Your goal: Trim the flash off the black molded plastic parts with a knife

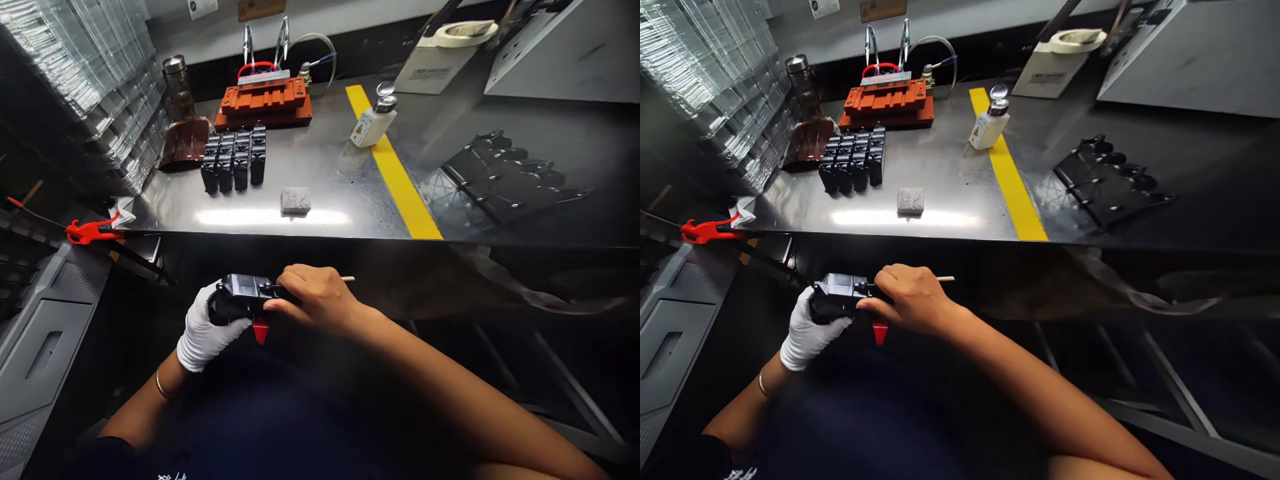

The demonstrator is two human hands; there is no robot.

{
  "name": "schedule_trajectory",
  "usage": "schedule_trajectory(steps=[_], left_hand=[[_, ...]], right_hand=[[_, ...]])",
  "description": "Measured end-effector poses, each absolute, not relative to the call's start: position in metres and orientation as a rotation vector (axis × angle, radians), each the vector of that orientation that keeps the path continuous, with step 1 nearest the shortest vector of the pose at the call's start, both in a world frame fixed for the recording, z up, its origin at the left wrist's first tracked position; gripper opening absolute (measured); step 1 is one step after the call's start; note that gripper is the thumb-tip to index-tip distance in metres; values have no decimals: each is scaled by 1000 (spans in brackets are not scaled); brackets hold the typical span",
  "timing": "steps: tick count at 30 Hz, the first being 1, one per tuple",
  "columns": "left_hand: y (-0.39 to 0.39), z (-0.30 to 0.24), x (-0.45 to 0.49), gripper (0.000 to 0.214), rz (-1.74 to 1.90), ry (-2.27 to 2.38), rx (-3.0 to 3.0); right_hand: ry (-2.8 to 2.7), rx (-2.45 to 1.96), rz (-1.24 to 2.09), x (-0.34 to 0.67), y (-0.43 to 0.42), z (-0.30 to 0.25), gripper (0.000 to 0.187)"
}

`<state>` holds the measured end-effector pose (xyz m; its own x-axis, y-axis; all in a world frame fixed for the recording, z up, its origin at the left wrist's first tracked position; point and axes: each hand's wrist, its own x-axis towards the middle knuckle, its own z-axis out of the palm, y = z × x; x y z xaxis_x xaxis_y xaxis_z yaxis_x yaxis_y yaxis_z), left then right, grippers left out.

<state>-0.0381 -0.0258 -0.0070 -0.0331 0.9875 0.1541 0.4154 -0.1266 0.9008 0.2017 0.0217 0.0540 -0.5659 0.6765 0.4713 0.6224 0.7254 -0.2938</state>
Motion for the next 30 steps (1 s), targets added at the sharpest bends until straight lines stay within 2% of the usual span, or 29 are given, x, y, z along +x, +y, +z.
schedule_trajectory(steps=[13, 25, 30], left_hand=[[-23, -5, -39, 67, 1067, 1338, 1515], [-19, 9, -33, 66, 939, 1235, 1436], [-22, 16, -31, 53, 974, 1214, 1187]], right_hand=[[-2431, -749, 218, 204, 26, 62, 52], [-2434, -771, 145, 203, 25, 63, 55], [-2392, -778, 184, 203, 20, 59, 53]])
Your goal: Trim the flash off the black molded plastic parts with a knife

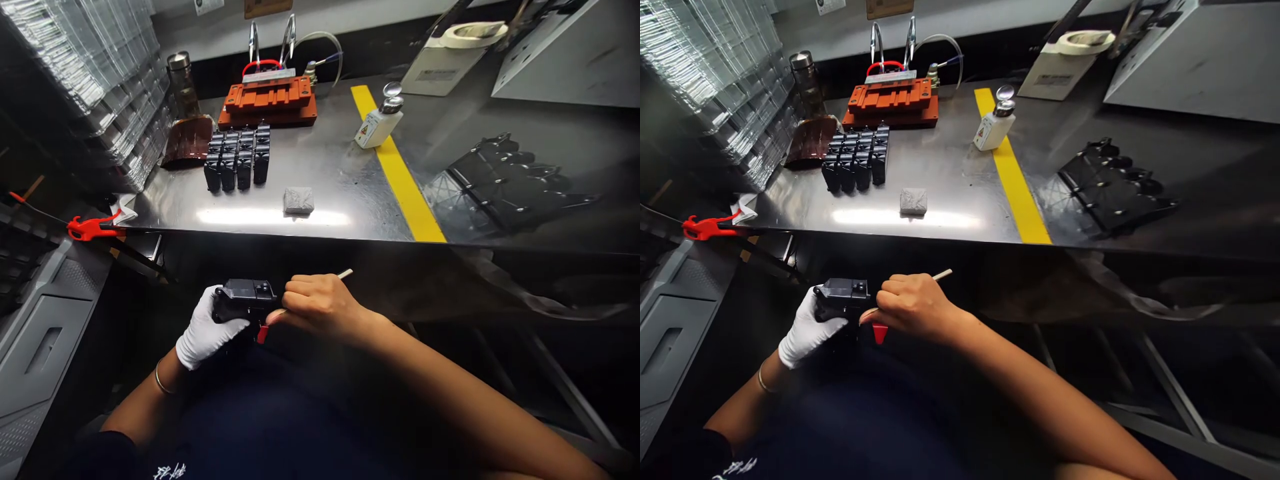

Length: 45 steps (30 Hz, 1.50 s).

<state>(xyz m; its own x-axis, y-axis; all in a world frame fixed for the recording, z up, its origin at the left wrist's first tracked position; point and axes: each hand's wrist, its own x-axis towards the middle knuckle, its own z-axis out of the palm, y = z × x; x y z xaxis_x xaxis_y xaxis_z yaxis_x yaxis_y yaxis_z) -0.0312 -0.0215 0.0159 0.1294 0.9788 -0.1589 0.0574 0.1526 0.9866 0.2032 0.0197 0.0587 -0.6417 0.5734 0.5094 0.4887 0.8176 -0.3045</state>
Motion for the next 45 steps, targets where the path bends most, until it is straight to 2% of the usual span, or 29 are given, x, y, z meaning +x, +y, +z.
schedule_trajectory(steps=[3, 6, 11, 16, 22, 30, 33, 37, 41, 45], left_hand=[[-21, 18, -36, 47, 1128, 1235, 1305], [-18, 18, -44, 40, 1231, 1172, 1666], [-13, 16, -54, 50, 1252, 1008, 2031], [-12, 18, -58, 44, 1185, 981, 2108], [-11, 24, -54, 44, 1190, 818, 2159], [-5, 30, -51, 61, 1211, 675, 2410], [-8, 28, -50, 58, 1234, 713, 2274], [-12, 24, -48, 47, 1008, 913, 1667], [-10, 19, -50, 61, 711, 878, 1173], [-6, 12, -49, 66, 593, 817, 1090]], right_hand=[[-2254, -853, 287, 206, 16, 58, 42], [-2199, -934, 283, 207, 13, 57, 34], [-2230, -901, 276, 207, 10, 54, 29], [-2260, -895, 257, 206, 12, 54, 30], [-2240, -888, 408, 205, 15, 49, 29], [-2276, -726, 966, 213, 9, 58, 44], [-2240, -659, 1023, 214, 7, 59, 50], [-2200, -632, 737, 212, 11, 62, 48], [-2323, -626, 450, 202, 17, 70, 59], [-2434, -544, 429, 196, 21, 72, 64]])
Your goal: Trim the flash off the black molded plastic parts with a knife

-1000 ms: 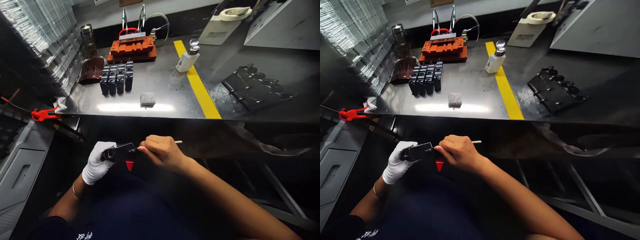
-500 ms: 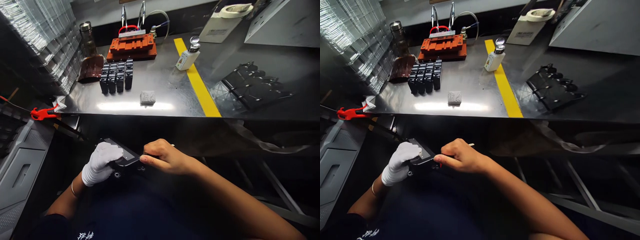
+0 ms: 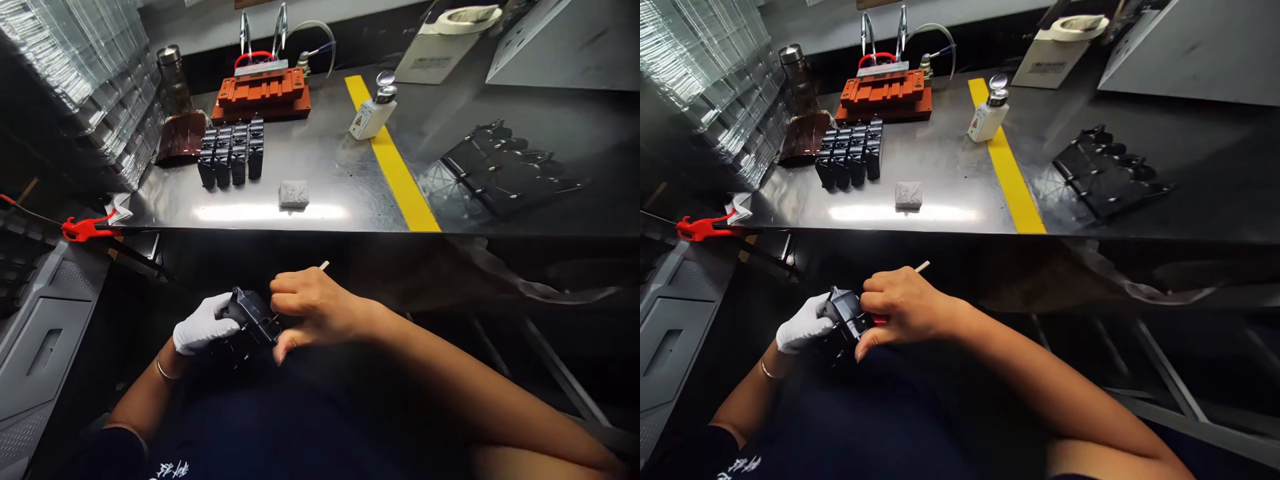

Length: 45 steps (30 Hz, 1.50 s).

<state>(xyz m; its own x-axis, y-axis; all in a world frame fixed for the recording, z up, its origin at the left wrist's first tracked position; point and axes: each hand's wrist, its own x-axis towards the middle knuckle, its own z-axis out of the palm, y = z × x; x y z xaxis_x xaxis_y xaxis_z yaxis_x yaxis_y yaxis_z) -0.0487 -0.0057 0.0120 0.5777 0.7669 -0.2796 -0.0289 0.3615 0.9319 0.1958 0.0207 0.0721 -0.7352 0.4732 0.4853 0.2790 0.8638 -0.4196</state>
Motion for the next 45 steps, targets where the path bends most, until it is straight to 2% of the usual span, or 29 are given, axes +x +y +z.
schedule_trajectory(steps=[14, 29, 35, 41, 45], left_hand=[[-6, 12, -40, 60, 693, 853, 1114], [-7, 8, -34, 61, 747, 864, 1088], [-6, 9, -35, 60, 741, 881, 1100], [-1, 12, -40, 65, 679, 933, 1145], [5, 17, -43, 67, 625, 946, 1208]], right_hand=[[-2311, -617, 330, 198, 20, 60, 57], [-2300, -687, 333, 196, 22, 60, 62], [-2319, -760, 515, 197, 21, 61, 60], [-2267, -653, 787, 205, 24, 52, 63], [-2062, -747, 976, 211, 27, 52, 54]])
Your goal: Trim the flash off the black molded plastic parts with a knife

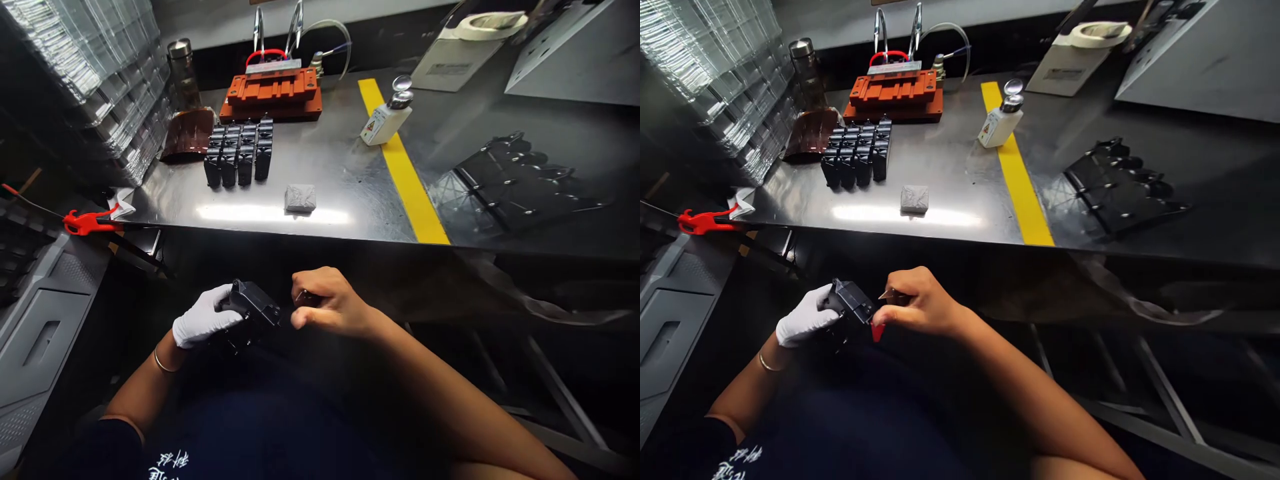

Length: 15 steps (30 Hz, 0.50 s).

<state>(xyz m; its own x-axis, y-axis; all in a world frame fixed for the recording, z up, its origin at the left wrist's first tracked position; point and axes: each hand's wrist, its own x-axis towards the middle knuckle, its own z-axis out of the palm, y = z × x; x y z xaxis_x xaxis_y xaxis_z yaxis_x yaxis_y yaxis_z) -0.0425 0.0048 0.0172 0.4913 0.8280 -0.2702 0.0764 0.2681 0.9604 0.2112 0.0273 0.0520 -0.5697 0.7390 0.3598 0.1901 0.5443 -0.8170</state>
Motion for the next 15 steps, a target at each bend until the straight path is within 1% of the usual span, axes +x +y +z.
schedule_trajectory(steps=[4, 7, 9, 12, 15], left_hand=[[15, 25, -39, 56, 518, 1015, 1369], [26, 28, -44, 52, 609, 1060, 1413], [33, 27, -56, 49, 700, 1106, 1285], [32, 16, -74, 46, 861, 1201, 1008], [19, 3, -67, 46, 895, 1050, 858]], right_hand=[[-2096, -1066, 1242, 201, 28, 57, 43], [-1978, -1221, 1369, 194, 30, 54, 37], [-1781, -1264, 1388, 197, 33, 49, 35], [-1411, -1266, 1400, 204, 36, 35, 38], [-1079, -1267, 1400, 195, 34, 18, 47]])
